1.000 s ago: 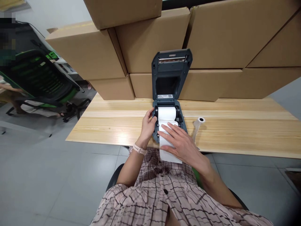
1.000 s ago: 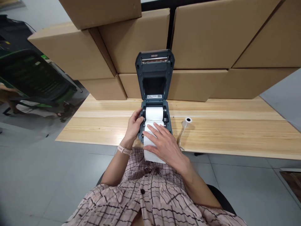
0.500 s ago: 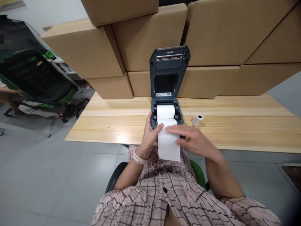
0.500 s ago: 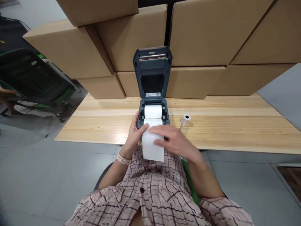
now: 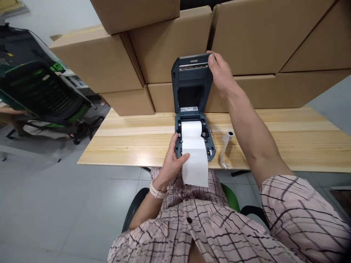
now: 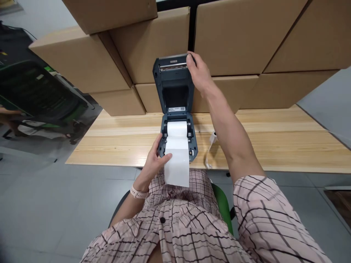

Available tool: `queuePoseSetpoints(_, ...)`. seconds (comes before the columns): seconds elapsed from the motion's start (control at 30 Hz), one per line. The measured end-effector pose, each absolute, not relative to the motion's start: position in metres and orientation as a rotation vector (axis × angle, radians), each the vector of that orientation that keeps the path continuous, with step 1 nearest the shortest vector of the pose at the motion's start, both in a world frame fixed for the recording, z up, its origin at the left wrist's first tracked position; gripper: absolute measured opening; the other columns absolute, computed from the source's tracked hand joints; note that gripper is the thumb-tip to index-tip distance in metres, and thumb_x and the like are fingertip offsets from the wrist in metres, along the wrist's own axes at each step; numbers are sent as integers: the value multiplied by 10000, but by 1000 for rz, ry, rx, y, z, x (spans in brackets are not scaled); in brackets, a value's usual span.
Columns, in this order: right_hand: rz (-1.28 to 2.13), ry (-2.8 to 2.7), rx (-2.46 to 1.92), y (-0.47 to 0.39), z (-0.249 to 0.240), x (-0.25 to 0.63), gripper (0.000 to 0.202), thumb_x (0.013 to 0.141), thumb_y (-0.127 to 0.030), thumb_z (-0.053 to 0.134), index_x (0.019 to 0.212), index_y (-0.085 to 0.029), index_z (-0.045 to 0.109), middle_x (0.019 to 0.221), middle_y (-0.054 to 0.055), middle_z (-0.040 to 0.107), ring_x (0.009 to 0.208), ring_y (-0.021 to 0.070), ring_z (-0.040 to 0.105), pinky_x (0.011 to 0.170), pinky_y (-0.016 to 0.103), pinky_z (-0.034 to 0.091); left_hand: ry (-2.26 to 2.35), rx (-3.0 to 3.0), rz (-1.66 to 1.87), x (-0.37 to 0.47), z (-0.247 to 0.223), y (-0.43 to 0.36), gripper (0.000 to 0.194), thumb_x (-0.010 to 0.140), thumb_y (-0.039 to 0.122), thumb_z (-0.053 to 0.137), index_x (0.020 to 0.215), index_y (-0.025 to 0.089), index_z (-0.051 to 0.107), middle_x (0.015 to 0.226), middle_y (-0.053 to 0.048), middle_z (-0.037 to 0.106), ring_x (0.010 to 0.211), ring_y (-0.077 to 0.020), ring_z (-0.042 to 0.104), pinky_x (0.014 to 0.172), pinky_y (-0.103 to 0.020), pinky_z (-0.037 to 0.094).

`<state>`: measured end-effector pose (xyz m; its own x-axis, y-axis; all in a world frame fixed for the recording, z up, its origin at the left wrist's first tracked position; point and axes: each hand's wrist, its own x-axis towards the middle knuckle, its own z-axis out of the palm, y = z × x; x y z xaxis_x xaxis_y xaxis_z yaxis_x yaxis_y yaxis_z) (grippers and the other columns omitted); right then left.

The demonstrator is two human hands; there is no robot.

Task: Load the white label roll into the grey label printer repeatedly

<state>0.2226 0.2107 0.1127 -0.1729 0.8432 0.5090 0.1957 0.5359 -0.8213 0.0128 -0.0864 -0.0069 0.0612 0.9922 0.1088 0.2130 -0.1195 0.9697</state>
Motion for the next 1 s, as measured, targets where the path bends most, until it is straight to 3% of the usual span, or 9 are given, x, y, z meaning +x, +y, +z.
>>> queuePoseSetpoints(0.07,719,-1687,-891,205,116,222,692,1017,-860,435,1459,-334,520,1580,-97,637,1451,123,492,1321,383,335,1321,1810,1047,10,-3,-84,757,1041,334,616,1719,412,289,1877,-19,129,1748,-334,57,1397,-656,187)
queuePoseSetpoints(0.1,713,-1690,-891,201,117,222,689,1031,-840,434,1462,-311,525,1573,-74,646,1434,125,517,1309,376,357,1327,1991,980,10,-1,-82,702,1060,269,551,1708,411,324,1864,-20,190,1748,-321,56,1395,-691,124)
queuePoseSetpoints(0.17,705,-1692,-877,194,118,223,677,1075,-782,415,1485,-256,530,1567,-16,653,1417,136,562,1286,378,396,1309,2299,828,13,5,-81,632,1075,196,464,1681,363,398,1791,-59,395,1731,-308,193,1383,-732,32)
queuePoseSetpoints(0.27,722,-1698,-836,192,117,224,679,1100,-757,369,1497,-237,551,1554,16,662,1432,162,583,1295,417,410,1289,2545,683,19,12,-83,511,1103,304,489,1612,252,504,1661,-121,583,1640,-317,431,1387,-724,19)
queuePoseSetpoints(0.37,719,-1695,-814,194,115,224,749,1036,-859,372,1461,-283,591,1526,7,682,1437,199,581,1305,455,410,1318,2639,711,21,12,-87,511,1099,443,536,1551,206,556,1623,-144,620,1587,-331,511,1399,-702,52)
queuePoseSetpoints(0.63,563,-1854,-783,146,109,240,809,958,-947,295,1550,-432,491,1623,-19,591,1500,269,535,1315,493,411,1336,2672,809,28,-1,-96,591,1069,377,582,1614,178,470,1648,-179,583,1614,-336,472,1386,-662,259)
queuePoseSetpoints(0.77,477,-1932,-680,74,83,253,806,1000,-895,246,1612,-407,436,1678,21,539,1563,282,492,1330,517,392,1267,2599,1037,31,-5,-111,461,1054,298,610,1507,217,593,1531,-136,699,1530,-304,585,1324,-645,403)
queuePoseSetpoints(0.9,408,-1988,-651,4,39,255,655,1096,-745,268,1544,-368,563,1652,52,578,1580,307,492,1310,609,401,1083,2465,1464,20,-5,-135,239,985,152,671,1198,224,750,1095,-45,861,1134,-231,817,1110,-511,627)
queuePoseSetpoints(1.0,330,-1954,-727,-26,10,246,472,1143,-576,367,1443,-355,658,1579,56,653,1564,310,521,1291,652,409,1129,2236,1875,11,-3,-139,240,973,66,630,1071,238,766,871,19,803,875,-152,791,935,-367,667)
